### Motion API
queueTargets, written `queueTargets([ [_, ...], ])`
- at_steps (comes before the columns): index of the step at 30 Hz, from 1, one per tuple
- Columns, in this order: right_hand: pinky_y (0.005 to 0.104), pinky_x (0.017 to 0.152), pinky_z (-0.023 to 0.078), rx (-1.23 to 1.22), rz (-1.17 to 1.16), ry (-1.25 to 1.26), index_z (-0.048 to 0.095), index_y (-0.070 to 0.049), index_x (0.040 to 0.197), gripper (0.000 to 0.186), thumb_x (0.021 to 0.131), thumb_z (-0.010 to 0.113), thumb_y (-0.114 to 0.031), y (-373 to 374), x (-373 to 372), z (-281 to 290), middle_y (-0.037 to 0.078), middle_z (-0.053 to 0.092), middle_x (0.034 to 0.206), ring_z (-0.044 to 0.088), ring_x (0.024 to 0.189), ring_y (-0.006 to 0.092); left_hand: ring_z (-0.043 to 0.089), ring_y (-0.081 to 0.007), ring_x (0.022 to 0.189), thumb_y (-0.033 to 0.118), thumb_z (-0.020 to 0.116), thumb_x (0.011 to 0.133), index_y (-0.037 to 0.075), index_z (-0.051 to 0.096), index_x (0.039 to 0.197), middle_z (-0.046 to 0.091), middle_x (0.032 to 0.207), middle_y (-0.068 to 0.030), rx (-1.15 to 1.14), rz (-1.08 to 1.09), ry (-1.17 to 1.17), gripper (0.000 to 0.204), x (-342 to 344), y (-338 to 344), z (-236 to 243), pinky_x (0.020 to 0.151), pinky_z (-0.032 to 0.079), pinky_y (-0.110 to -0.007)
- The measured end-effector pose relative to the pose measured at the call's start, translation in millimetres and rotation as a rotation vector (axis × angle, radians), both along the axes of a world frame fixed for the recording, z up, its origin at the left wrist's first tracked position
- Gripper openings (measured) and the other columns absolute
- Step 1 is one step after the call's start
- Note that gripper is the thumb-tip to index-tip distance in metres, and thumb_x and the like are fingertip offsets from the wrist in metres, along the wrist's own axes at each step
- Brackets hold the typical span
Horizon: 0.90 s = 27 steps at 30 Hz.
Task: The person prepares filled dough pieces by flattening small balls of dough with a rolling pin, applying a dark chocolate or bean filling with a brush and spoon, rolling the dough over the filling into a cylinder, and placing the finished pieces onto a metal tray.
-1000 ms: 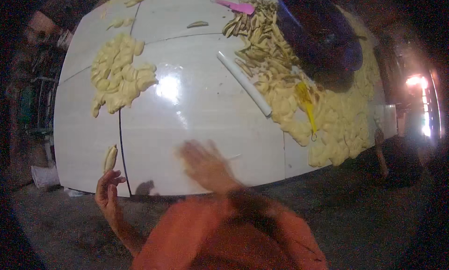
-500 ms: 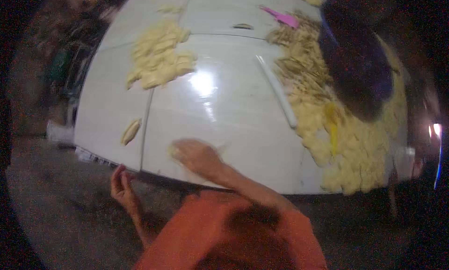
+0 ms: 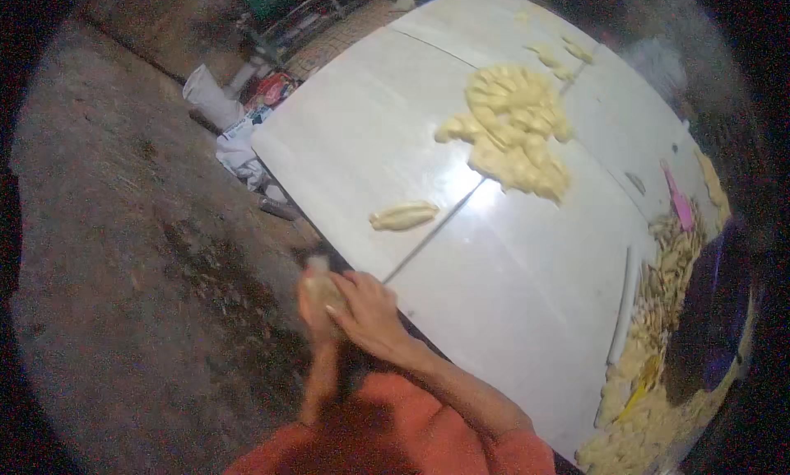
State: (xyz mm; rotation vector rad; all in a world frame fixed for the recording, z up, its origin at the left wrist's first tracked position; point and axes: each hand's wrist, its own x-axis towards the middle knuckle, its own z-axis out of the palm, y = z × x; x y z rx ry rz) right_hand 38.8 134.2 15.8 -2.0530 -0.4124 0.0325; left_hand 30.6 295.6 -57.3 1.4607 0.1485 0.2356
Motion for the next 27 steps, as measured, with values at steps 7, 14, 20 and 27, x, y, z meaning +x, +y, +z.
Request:
queueTargets([
  [7, 0.0389, 0.095, 0.058, 0.234, -0.183, 0.372, 0.061, 0.001, 0.128, 0.033, 0.098, 0.068, -0.012, -60.9, 49.8, 21.3, 0.020, 0.064, 0.125, 0.069, 0.109, 0.0343, 0.053, -0.0372, 0.130, 0.010, 0.057, 0.104, -0.002, 0.049, 0.137, 0.052, 0.139, -0.0234, 0.745, 0.308, 0.296, 0.037, 177.1, 124.4, -100.3, 0.109, 0.042, -0.047],
  [14, 0.0320, 0.084, 0.058, 0.575, -0.589, 0.612, 0.065, 0.007, 0.119, 0.025, 0.100, 0.065, -0.009, -88.9, 44.5, 19.6, 0.018, 0.069, 0.112, 0.068, 0.098, 0.0195, 0.035, -0.0327, 0.149, 0.038, 0.045, 0.111, 0.006, 0.028, 0.163, 0.033, 0.165, -0.0150, -0.165, 0.161, 0.185, 0.063, 263.9, 249.9, -274.8, 0.122, 0.030, -0.044],
  [20, 0.0308, 0.085, 0.057, 0.556, -0.736, 0.542, 0.063, 0.009, 0.123, 0.028, 0.103, 0.061, -0.010, -133.7, 57.4, 32.5, 0.014, 0.069, 0.111, 0.068, 0.097, 0.0193, 0.033, -0.0315, 0.152, 0.036, 0.047, 0.110, 0.006, 0.024, 0.165, 0.031, 0.167, -0.0137, 0.071, -0.056, 0.437, 0.067, 282.0, 223.9, -273.0, 0.124, 0.028, -0.043],
  [27, 0.0454, 0.081, 0.058, -0.287, -0.813, -0.174, 0.062, 0.005, 0.122, 0.043, 0.081, 0.074, -0.001, -270.8, 127.3, 21.0, 0.024, 0.068, 0.115, 0.071, 0.094, 0.0387, 0.034, -0.0305, 0.151, 0.030, 0.050, 0.109, 0.003, 0.023, 0.164, 0.033, 0.166, -0.0135, 0.182, -0.156, 0.464, 0.067, 283.9, 238.0, -242.2, 0.124, 0.027, -0.042],
])
